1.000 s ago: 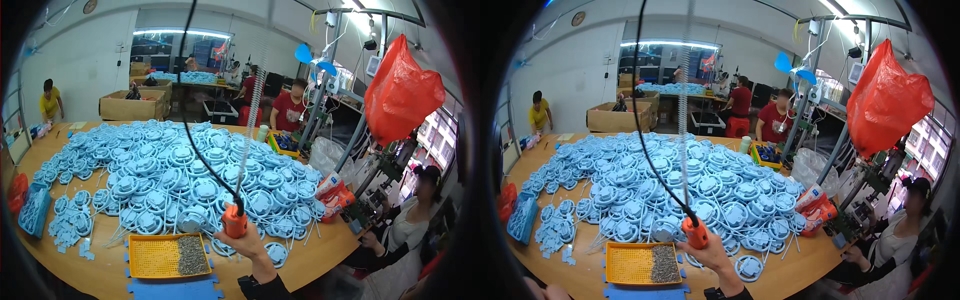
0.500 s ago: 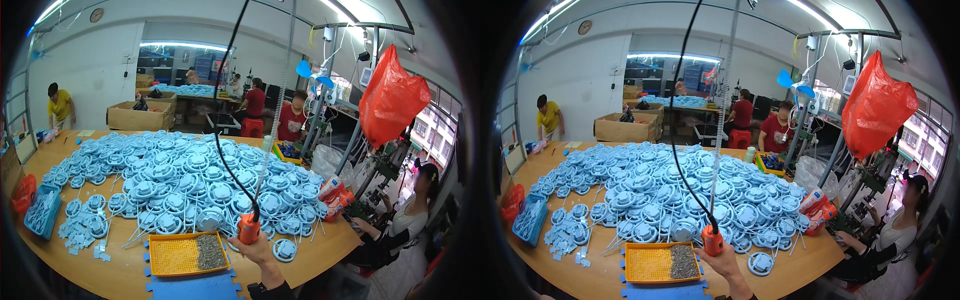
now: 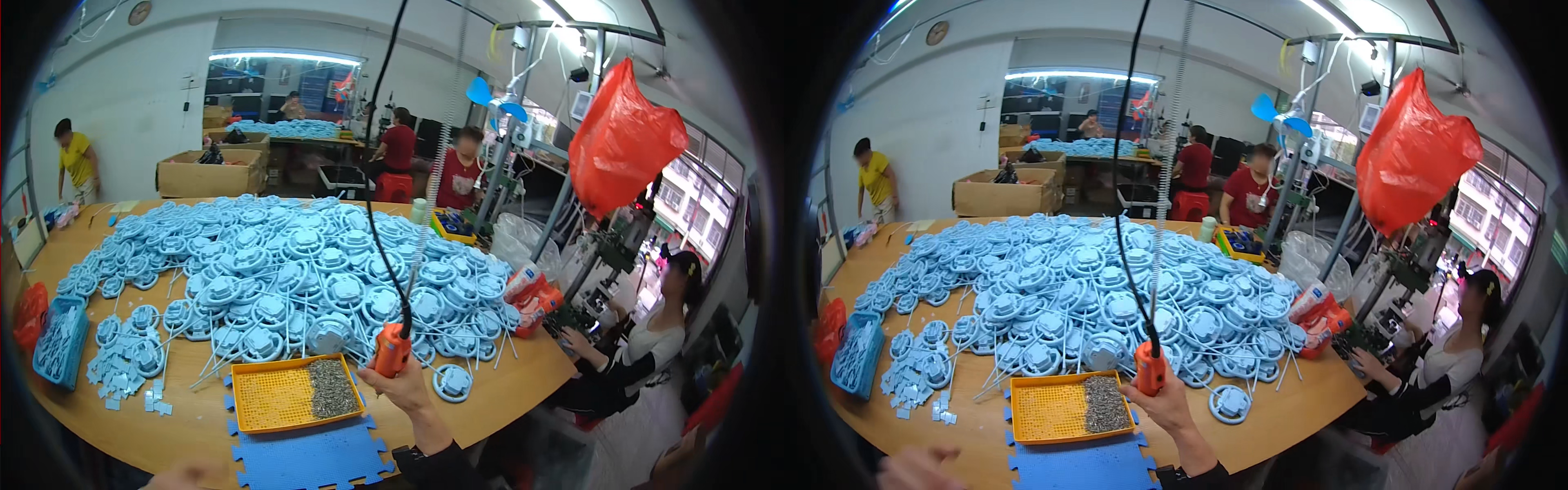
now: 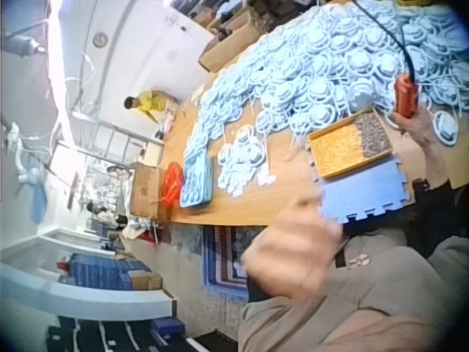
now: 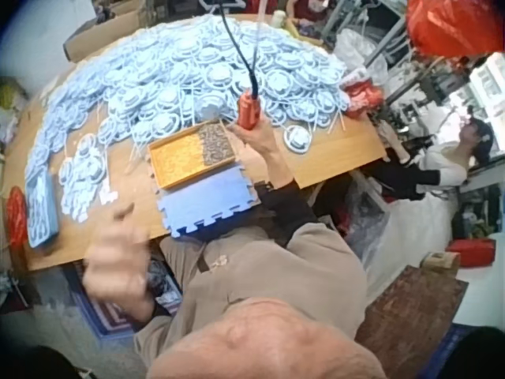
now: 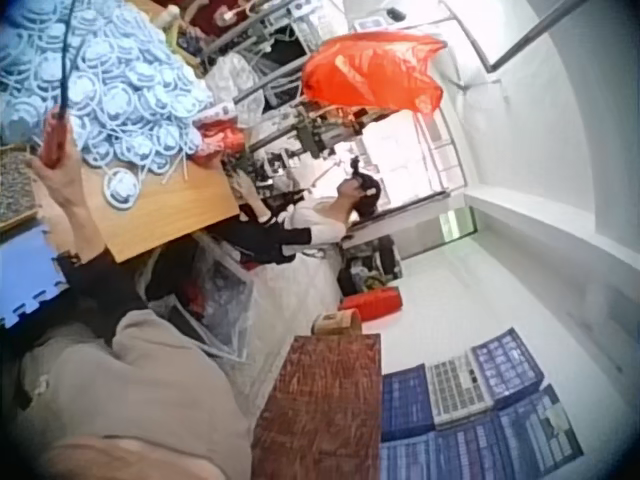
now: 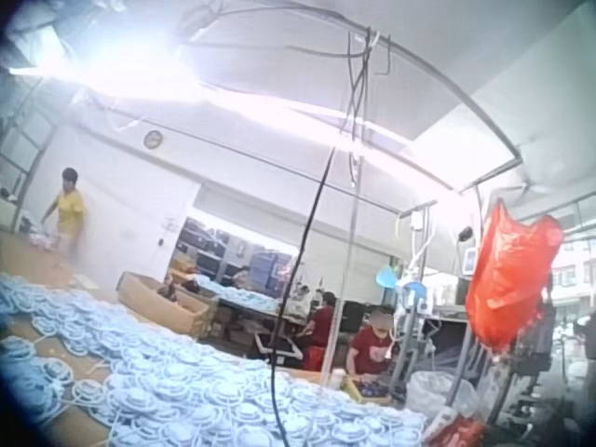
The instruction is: Manually assembling blue plastic toy components at a factory workstation.
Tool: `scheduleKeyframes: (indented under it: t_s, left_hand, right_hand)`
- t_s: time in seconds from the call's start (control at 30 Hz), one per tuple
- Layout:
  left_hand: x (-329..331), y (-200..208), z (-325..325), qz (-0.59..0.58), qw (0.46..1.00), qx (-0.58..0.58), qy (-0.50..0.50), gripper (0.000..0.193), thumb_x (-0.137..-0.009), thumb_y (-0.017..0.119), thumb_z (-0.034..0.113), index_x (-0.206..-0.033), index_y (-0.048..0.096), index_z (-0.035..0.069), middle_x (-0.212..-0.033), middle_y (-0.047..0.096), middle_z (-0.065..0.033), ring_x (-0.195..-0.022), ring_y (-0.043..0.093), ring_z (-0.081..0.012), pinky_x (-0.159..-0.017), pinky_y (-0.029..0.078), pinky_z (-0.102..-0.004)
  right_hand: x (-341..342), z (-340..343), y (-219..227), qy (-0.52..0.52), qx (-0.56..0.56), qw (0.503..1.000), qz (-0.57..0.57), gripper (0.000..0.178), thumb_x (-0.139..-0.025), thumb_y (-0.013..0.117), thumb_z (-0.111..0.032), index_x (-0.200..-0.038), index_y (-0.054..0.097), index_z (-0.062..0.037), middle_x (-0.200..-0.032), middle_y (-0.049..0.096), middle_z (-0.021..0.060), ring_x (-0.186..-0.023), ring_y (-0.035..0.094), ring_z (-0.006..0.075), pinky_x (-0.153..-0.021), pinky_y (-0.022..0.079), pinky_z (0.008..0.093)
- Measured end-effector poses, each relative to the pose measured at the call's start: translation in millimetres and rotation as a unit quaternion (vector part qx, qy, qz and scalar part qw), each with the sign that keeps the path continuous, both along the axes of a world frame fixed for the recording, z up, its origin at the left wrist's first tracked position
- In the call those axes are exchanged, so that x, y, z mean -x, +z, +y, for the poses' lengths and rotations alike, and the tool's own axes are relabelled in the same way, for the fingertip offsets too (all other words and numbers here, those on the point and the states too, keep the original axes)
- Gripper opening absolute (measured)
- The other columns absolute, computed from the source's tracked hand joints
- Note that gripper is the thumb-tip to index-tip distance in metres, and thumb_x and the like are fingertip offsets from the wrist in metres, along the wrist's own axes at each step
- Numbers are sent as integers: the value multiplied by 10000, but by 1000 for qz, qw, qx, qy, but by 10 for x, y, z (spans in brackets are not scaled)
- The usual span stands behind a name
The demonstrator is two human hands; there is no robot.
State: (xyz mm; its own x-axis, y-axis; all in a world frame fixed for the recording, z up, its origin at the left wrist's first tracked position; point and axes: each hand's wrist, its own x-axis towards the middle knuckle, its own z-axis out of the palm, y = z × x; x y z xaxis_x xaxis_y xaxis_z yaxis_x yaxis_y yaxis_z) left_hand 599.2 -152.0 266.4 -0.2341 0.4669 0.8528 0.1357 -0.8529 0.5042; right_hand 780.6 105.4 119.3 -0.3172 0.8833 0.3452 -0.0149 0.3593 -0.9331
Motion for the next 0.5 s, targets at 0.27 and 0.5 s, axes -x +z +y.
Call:
scheduleKeyframes:
  t_s: [0.27,0.5]
  left_hand:
    - [531,-2109,613,334,830,324,308,679,-688,751,118,-1286,438,50,-1337,375,-236,-1264,318,-410,-1011,309,-477]
    - [534,-2559,722,213,852,371,302,653,-733,731,121,-1298,411,47,-1302,403,-260,-1204,384,-414,-984,347,-455]
  right_hand:
    - [-35,-47,-75,5,-16,1000,-18,444,-749,770,-164,-1091,528,-16,-753,607,7,-687,561,71,-635,469,239]
    - [-40,-54,-170,-3,-21,999,-40,393,-750,773,-242,-994,561,-18,-735,588,9,-668,553,86,-613,453,250]
